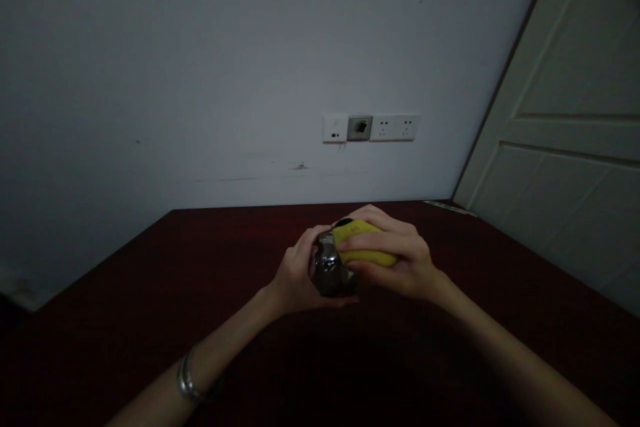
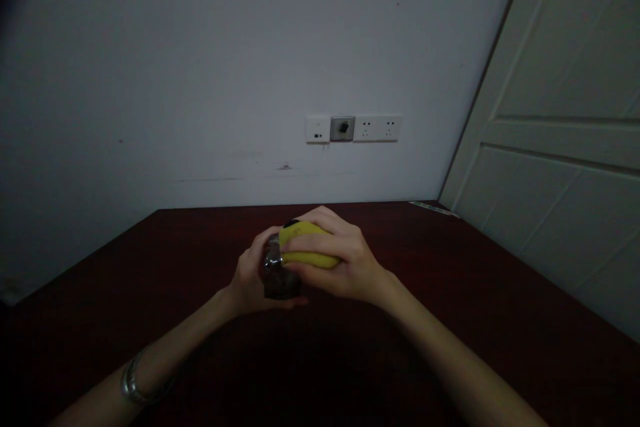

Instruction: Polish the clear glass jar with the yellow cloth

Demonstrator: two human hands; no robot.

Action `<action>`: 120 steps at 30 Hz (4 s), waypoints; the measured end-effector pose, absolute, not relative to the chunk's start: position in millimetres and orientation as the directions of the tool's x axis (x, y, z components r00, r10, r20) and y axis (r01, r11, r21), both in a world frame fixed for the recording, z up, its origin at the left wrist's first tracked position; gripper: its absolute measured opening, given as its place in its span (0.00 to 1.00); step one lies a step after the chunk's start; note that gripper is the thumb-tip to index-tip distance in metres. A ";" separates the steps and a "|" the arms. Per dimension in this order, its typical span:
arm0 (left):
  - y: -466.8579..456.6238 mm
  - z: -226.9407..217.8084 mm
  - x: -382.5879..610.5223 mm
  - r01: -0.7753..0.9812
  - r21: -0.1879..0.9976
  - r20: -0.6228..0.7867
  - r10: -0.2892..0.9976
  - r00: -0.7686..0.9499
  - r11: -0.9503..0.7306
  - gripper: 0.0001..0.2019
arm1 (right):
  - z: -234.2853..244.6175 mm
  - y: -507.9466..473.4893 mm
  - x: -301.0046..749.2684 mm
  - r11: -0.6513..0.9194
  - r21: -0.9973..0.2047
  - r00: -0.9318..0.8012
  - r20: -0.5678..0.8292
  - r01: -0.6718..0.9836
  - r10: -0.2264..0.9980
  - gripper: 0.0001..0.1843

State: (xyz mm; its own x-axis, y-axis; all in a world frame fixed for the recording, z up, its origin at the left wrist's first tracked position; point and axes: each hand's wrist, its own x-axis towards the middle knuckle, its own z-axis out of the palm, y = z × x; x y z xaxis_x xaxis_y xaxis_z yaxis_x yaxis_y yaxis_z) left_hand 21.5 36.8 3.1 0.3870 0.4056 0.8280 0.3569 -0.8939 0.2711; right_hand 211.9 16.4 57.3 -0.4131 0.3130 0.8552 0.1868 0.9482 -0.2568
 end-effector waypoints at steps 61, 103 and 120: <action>42.0 -4.5 17.8 0.336 0.434 0.766 0.539 0.351 -0.836 0.45 | 51.7 14.6 200.0 0.884 -0.395 -0.332 0.823 0.249 0.461 0.12; 28.1 2.4 25.1 0.106 0.717 0.631 0.706 0.322 -0.689 0.40 | 77.0 9.0 224.7 0.862 -0.442 -0.559 0.661 0.247 0.500 0.15; 28.8 6.2 24.8 0.160 0.662 0.658 0.671 0.342 -0.732 0.41 | 78.6 6.1 226.0 0.905 -0.350 -0.602 0.677 0.242 0.423 0.14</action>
State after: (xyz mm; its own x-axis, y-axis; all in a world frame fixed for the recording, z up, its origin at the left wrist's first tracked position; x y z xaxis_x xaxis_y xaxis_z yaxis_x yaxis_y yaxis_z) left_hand 24.8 28.8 6.2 0.3421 0.6705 0.6583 0.1597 -0.7319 0.6625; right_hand 226.0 6.1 78.6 -0.6023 0.4228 0.6771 0.2422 0.9050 -0.3497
